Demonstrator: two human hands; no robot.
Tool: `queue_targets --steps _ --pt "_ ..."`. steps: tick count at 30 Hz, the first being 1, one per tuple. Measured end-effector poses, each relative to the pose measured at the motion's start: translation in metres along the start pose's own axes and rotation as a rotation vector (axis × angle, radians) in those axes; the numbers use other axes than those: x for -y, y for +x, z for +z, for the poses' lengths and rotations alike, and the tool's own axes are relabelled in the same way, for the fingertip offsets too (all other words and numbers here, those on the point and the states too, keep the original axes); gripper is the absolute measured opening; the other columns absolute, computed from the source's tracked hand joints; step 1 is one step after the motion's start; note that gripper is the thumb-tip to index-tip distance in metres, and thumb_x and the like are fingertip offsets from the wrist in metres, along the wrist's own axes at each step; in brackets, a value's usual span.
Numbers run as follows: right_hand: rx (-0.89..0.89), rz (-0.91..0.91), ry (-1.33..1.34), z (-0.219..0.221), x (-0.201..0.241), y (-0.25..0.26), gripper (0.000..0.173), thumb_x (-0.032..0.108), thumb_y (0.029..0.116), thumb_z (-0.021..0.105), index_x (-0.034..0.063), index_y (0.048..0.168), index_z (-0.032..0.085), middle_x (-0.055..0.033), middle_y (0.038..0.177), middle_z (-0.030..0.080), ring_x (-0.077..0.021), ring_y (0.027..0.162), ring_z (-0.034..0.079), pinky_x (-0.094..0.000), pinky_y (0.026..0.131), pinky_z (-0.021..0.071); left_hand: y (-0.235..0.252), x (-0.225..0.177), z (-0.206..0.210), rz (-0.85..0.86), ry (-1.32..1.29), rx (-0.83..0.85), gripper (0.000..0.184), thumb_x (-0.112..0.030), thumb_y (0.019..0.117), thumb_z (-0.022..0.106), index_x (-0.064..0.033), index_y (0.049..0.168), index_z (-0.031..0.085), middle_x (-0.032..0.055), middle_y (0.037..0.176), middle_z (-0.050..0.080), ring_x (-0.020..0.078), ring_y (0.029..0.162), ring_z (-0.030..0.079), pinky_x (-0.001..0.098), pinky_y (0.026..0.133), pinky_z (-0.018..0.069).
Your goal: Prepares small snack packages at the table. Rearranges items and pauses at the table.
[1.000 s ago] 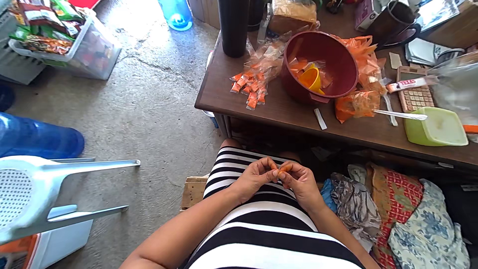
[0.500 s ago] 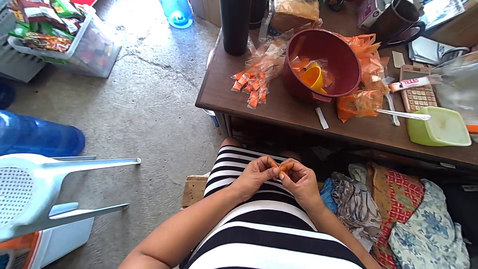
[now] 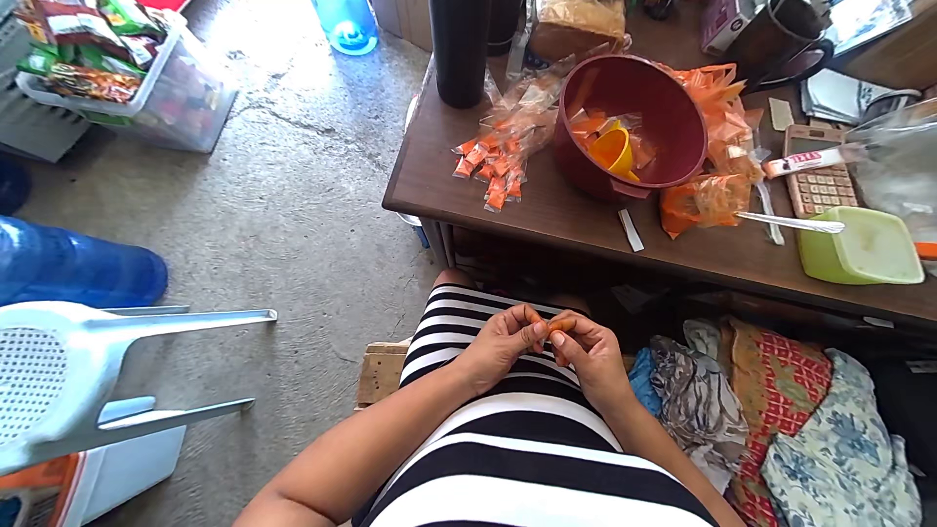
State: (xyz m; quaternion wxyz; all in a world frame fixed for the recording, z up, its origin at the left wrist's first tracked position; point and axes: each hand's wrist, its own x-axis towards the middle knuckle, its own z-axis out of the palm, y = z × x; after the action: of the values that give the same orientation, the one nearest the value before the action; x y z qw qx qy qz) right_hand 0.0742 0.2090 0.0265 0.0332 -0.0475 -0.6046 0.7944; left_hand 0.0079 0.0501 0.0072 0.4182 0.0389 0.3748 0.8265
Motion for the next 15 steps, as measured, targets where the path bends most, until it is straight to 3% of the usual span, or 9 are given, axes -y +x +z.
queue_targets --steps 15 --pt "-0.024 0.054 0.024 0.0008 0.0021 -0.0002 0.006 0.005 0.0897 0.072 0.0065 0.095 0.075 0.0058 0.092 0.070 0.0036 0.071 0.061 -0.0128 0.064 0.0537 -0.0004 -0.0009 0.0028 -0.023 0.001 -0.011 0.012 -0.006 0.0989 0.059 -0.0153 0.092 0.061 -0.0068 0.085 0.068 0.0033 0.077 0.066 0.0220 0.077 0.0561"
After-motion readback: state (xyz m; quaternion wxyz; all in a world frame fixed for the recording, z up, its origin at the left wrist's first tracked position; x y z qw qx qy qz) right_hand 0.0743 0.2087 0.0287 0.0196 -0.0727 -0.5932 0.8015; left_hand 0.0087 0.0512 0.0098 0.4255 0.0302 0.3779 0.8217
